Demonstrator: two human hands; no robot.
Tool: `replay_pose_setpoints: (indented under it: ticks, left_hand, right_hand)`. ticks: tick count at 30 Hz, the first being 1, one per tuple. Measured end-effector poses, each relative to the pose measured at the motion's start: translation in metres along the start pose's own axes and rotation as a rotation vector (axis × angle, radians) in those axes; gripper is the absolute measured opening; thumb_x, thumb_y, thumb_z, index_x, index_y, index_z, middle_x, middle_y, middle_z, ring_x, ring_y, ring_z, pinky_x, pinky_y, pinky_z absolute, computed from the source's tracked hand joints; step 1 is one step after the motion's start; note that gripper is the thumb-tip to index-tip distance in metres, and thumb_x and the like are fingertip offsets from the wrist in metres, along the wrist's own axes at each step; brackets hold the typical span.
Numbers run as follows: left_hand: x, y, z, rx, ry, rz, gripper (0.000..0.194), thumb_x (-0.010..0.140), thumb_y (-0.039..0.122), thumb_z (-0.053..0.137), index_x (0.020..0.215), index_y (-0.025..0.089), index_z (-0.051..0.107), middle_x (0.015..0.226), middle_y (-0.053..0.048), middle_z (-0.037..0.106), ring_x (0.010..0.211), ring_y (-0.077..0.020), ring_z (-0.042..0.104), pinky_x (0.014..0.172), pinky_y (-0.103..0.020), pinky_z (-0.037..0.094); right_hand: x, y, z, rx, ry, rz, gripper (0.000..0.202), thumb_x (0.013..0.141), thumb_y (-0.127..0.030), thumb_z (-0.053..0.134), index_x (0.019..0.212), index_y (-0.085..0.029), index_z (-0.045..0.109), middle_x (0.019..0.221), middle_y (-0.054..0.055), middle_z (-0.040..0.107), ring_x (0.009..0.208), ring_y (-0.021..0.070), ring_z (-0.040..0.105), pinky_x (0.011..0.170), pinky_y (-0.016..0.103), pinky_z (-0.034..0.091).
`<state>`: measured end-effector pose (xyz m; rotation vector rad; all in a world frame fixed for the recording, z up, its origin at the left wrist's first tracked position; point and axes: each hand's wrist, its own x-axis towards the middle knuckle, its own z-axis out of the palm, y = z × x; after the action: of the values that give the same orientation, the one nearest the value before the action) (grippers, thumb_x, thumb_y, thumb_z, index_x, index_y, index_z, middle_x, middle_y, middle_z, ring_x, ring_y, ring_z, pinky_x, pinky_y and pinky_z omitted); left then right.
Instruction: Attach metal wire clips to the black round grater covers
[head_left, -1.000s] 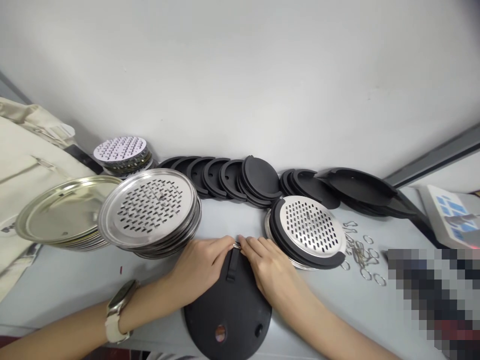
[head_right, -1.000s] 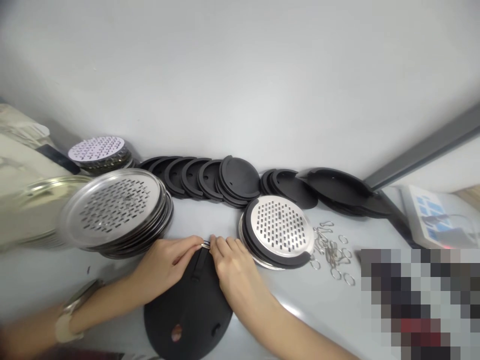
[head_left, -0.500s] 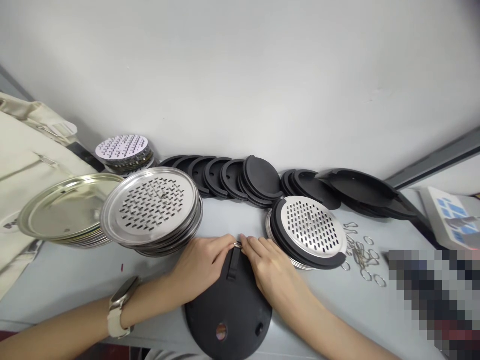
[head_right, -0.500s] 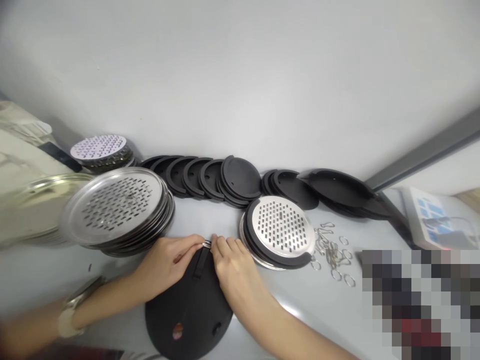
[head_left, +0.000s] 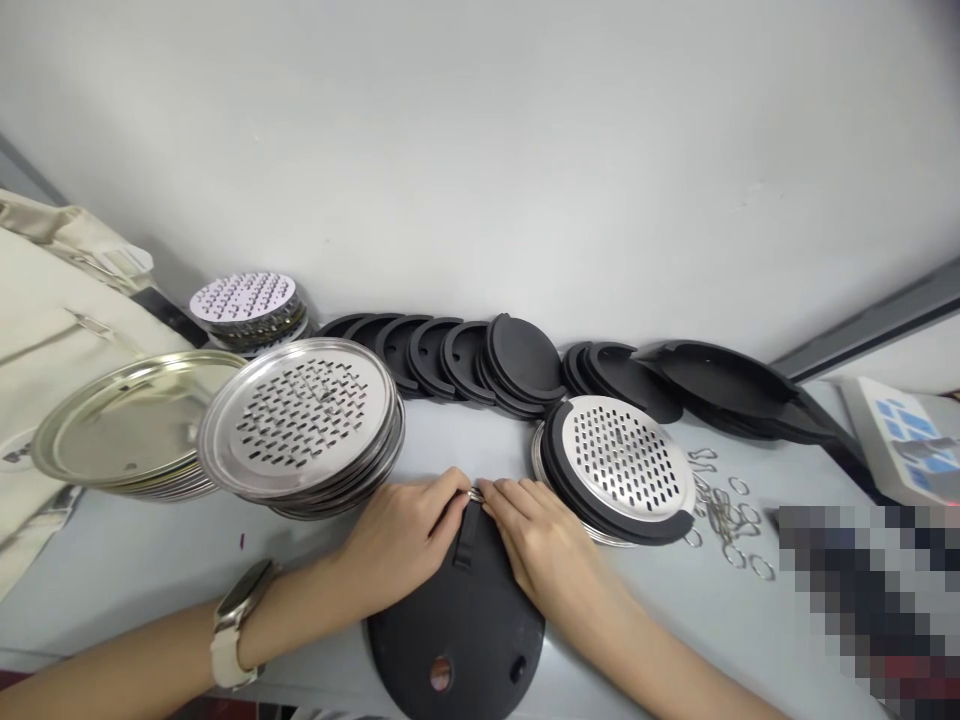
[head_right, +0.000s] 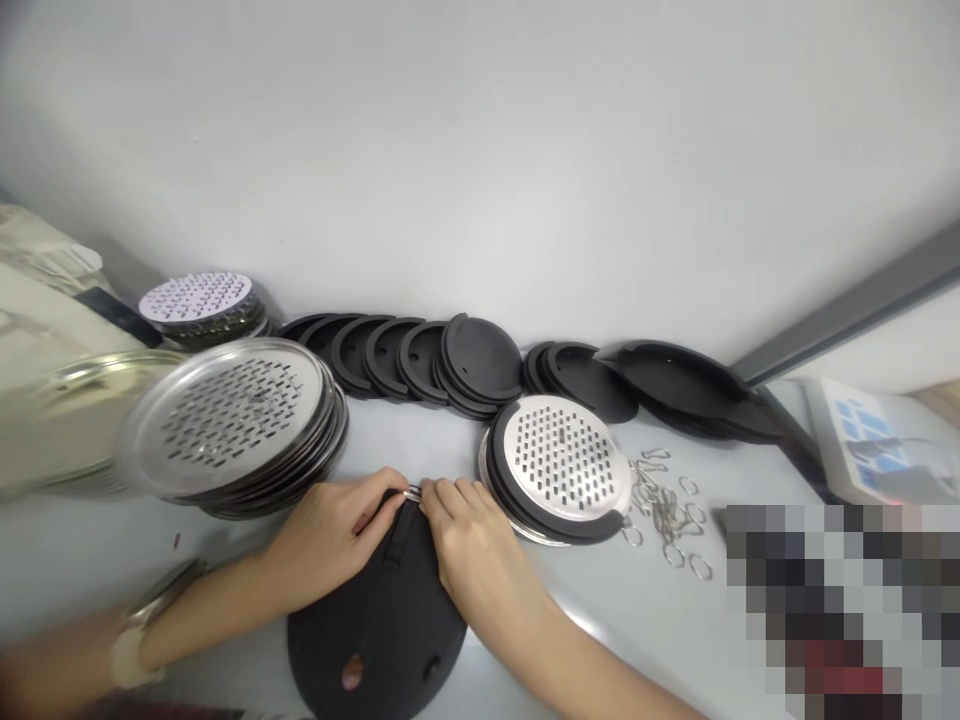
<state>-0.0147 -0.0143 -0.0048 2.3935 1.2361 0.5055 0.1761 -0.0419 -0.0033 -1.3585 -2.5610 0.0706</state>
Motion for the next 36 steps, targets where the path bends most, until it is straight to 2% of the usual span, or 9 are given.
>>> replay_pose_setpoints:
  ticks: [4, 8, 12, 16, 21, 27, 30, 36]
  left_hand:
    - [0.001, 0.002, -0.003, -0.035, 0.034, 0.04, 0.019, 0.094, 0.02, 0.042, 0.113, 0.021, 0.046, 0.066, 0.005, 0.054, 0.054, -0.0143, 0.055, 0.052, -0.025, 0.033]
    - [0.002, 0.002, -0.004, -0.096, 0.022, 0.059, 0.01, 0.097, 0.021, 0.039, 0.103, 0.022, 0.048, 0.081, 0.002, 0.056, 0.07, -0.0147, 0.059, 0.062, -0.026, 0.039]
    - [0.004, 0.005, -0.004, -0.099, -0.052, 0.074, 0.019, 0.101, 0.023, 0.032, 0.096, 0.022, 0.05, 0.091, -0.001, 0.054, 0.079, -0.016, 0.058, 0.07, -0.028, 0.041]
    - [0.009, 0.01, -0.009, -0.137, -0.103, 0.022, 0.018, 0.1, 0.021, 0.032, 0.091, 0.021, 0.048, 0.088, 0.0, 0.051, 0.078, -0.0158, 0.055, 0.07, -0.029, 0.039]
    - [0.019, 0.014, -0.018, -0.144, -0.149, -0.042, 0.022, 0.1, 0.027, 0.036, 0.079, 0.021, 0.041, 0.076, 0.003, 0.049, 0.069, -0.0152, 0.05, 0.063, -0.028, 0.035]
    - [0.024, 0.014, -0.012, -0.23, -0.109, -0.105, 0.016, 0.097, 0.024, 0.039, 0.081, 0.022, 0.043, 0.069, 0.005, 0.049, 0.064, -0.0131, 0.05, 0.061, -0.026, 0.034]
    - [0.022, 0.014, -0.009, -0.278, -0.049, -0.173, 0.012, 0.095, 0.026, 0.046, 0.083, 0.022, 0.045, 0.065, 0.006, 0.049, 0.061, -0.0126, 0.049, 0.059, -0.025, 0.034]
    - [0.021, 0.01, -0.005, -0.299, -0.037, -0.195, 0.023, 0.094, 0.031, 0.048, 0.073, 0.021, 0.045, 0.061, 0.006, 0.048, 0.059, -0.0119, 0.048, 0.058, -0.024, 0.033]
  right_hand:
    - [0.0, 0.0, 0.0, 0.008, -0.019, 0.01, 0.038, 0.084, 0.001, 0.053, 0.121, -0.006, 0.058, 0.097, 0.012, 0.065, 0.085, 0.0241, 0.06, 0.082, 0.04, 0.053]
    - [0.0, 0.0, 0.0, 0.016, -0.024, 0.011, 0.039, 0.083, 0.002, 0.055, 0.121, -0.006, 0.058, 0.098, 0.011, 0.065, 0.084, 0.024, 0.059, 0.08, 0.039, 0.053]
    - [0.0, -0.001, 0.001, 0.006, -0.03, 0.019, 0.038, 0.083, 0.002, 0.054, 0.119, -0.008, 0.059, 0.098, 0.01, 0.065, 0.083, 0.0237, 0.058, 0.079, 0.039, 0.052]
    - [0.0, -0.001, 0.001, 0.011, -0.029, 0.021, 0.032, 0.084, 0.001, 0.055, 0.113, -0.01, 0.061, 0.095, 0.009, 0.064, 0.081, 0.0227, 0.057, 0.078, 0.037, 0.05]
    - [0.0, 0.0, 0.004, 0.0, 0.0, 0.02, 0.02, 0.088, -0.002, 0.053, 0.103, -0.011, 0.063, 0.09, 0.008, 0.062, 0.078, 0.0223, 0.055, 0.073, 0.037, 0.047]
    - [0.001, 0.0, 0.001, 0.013, -0.015, 0.031, 0.021, 0.086, -0.001, 0.054, 0.103, -0.011, 0.063, 0.088, 0.007, 0.061, 0.076, 0.0221, 0.054, 0.071, 0.036, 0.047]
    - [0.002, -0.001, -0.001, 0.021, -0.026, 0.042, 0.019, 0.088, -0.002, 0.053, 0.101, -0.011, 0.063, 0.087, 0.007, 0.061, 0.075, 0.022, 0.054, 0.07, 0.037, 0.047]
    - [0.002, -0.001, -0.001, 0.057, -0.033, 0.064, 0.022, 0.089, -0.002, 0.05, 0.105, -0.012, 0.062, 0.089, 0.007, 0.061, 0.078, 0.0219, 0.056, 0.074, 0.036, 0.048]
